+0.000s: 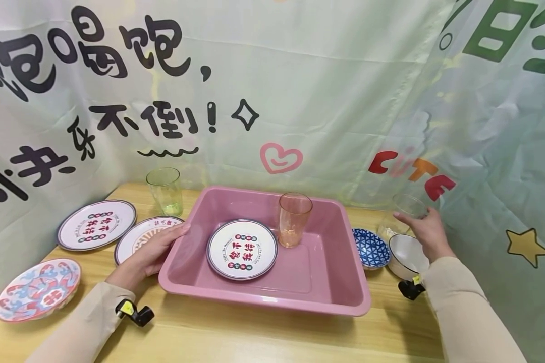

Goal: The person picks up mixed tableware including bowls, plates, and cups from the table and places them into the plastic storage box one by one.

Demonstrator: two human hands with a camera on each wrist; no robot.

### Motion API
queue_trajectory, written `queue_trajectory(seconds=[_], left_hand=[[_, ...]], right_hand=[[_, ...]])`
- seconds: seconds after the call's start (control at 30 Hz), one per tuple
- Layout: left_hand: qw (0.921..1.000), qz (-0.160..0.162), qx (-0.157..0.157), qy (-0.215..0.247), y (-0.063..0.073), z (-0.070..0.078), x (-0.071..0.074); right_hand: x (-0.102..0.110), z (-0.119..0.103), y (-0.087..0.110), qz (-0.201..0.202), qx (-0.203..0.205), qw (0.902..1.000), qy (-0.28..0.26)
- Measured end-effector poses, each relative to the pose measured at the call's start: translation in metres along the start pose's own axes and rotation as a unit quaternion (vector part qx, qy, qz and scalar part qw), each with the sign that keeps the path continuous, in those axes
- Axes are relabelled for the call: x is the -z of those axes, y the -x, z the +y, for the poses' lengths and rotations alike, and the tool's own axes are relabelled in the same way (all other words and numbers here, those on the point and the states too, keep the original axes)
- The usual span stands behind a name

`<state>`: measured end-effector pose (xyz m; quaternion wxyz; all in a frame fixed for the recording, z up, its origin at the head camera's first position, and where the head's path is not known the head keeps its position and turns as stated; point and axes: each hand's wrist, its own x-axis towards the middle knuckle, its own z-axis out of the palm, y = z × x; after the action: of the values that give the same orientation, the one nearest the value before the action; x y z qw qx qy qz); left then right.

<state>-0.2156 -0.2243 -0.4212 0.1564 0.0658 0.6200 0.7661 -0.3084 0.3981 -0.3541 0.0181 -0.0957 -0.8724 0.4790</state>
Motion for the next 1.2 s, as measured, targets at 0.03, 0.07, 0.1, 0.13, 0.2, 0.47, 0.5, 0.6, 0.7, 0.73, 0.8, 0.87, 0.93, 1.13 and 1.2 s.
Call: queue_trajectory(seconds=[0.03,0.07,0.1,0.13,0.2,0.47,0.5,0.6,0.7,0.73,0.8,0.87,0.93,1.13,1.2], left_hand=[[1.0,0.0,-0.001,-0.002,0.0,0.0,0.0],[1.0,0.001,-0.001,-0.002,0.0,0.0,0.0],[1.0,0.001,-0.001,-0.003,-0.001,0.0,0.0],[1.0,0.0,-0.002,-0.003,-0.001,0.0,0.0],[1.0,-0.002,-0.002,-0.002,-0.002,0.0,0.0],[1.0,-0.009,0.003,-0.003,-0.002,-0.001,-0.002],[1.0,-0.007,0.004,-0.004,-0.002,-0.001,-0.002],[1.0,-0.005,0.006,-0.004,-0.002,-0.001,-0.003],[1.0,-0.005,0.004,-0.006,-0.002,-0.002,-0.002],[1.0,-0.006,0.003,-0.007,-0.002,-0.002,-0.001],[0.9999,-0.005,0.001,-0.011,-0.001,-0.002,0.0],[0.9999,-0.005,0.001,-0.011,-0.001,-0.001,0.001],[0.9999,-0.003,0.001,-0.01,-0.001,-0.001,0.001],[1.0,0.0,0.002,-0.004,0.0,0.001,-0.001],[1.0,0.0,0.003,-0.003,0.0,0.001,-0.001]], right_hand=[[0.0,0.0,-0.001,0.002,0.0,1.0,0.003],[0.0,0.0,-0.002,0.004,-0.001,1.0,0.007],[0.0,0.0,-0.002,0.007,-0.003,0.9999,0.011],[0.0,0.0,-0.003,0.009,-0.006,0.9998,0.015],[0.0,0.001,-0.005,0.013,-0.011,0.9997,0.02],[-0.002,0.003,-0.006,0.021,-0.013,0.9992,0.03],[-0.003,0.002,-0.006,0.022,-0.01,0.9992,0.031],[-0.004,0.001,-0.005,0.026,0.004,0.999,0.035],[-0.004,0.0,-0.006,0.028,0.028,0.9984,0.039],[-0.004,-0.001,-0.006,0.03,0.037,0.998,0.042],[-0.003,-0.004,-0.006,0.029,0.048,0.9971,0.052],[-0.003,-0.009,-0.005,0.027,0.056,0.9962,0.06],[-0.002,-0.016,-0.003,0.026,0.061,0.9956,0.066],[0.0,-0.033,0.008,0.031,0.063,0.9957,0.061],[0.0,-0.036,0.011,0.034,0.065,0.9956,0.059]])
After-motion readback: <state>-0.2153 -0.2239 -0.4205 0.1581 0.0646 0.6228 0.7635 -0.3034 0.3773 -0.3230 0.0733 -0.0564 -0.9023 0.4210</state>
